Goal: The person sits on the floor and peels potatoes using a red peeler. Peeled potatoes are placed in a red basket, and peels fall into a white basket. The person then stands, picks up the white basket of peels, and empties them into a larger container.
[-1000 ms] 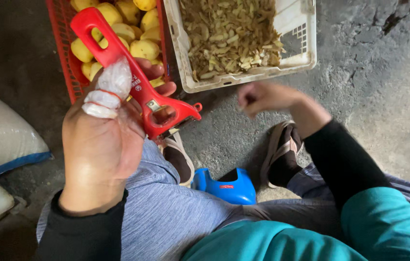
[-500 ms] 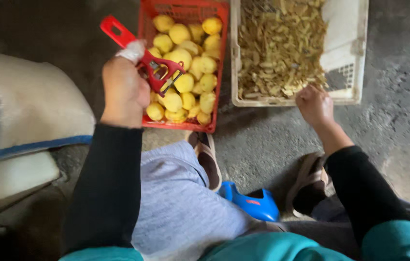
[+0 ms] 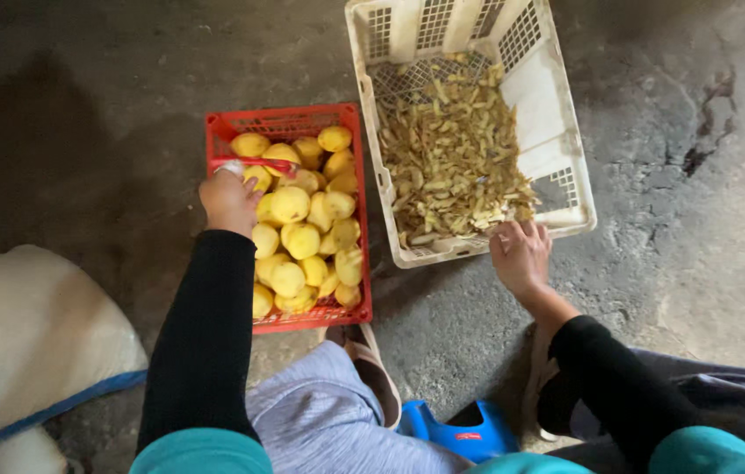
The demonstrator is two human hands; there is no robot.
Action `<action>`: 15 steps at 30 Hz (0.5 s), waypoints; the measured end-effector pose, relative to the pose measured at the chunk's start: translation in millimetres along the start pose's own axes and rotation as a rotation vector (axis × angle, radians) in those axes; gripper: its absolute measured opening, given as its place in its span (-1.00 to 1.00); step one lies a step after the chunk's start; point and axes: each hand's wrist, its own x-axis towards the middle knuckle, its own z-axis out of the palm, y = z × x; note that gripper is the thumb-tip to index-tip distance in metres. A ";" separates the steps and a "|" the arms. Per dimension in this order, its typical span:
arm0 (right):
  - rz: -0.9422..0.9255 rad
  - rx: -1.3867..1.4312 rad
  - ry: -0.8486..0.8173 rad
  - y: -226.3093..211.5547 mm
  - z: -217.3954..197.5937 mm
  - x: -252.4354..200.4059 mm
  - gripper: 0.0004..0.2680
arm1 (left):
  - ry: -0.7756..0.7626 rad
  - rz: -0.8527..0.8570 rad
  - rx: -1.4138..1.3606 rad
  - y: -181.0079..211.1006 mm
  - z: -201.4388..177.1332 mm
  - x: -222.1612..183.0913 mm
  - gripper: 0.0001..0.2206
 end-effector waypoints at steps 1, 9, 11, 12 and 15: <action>0.027 0.001 0.046 -2.3 1.3 -3.4 -0.85 | -0.019 -0.013 0.029 -3.5 2.3 -4.2 -0.67; 1.352 1.420 0.027 -20.8 45.9 -7.6 -0.57 | -0.079 -0.059 0.109 12.7 35.8 -50.2 -0.63; 1.405 1.577 -0.049 -19.9 56.9 0.5 -0.66 | -0.103 -0.067 0.106 12.9 53.6 -58.5 -0.66; 1.463 1.574 -0.035 -20.0 63.9 -1.2 -0.71 | -0.111 -0.075 0.110 10.9 60.8 -62.0 -0.67; 1.361 1.608 -0.060 -19.9 91.3 -12.6 -0.81 | -0.188 -0.023 0.196 1.4 88.3 -67.9 -0.72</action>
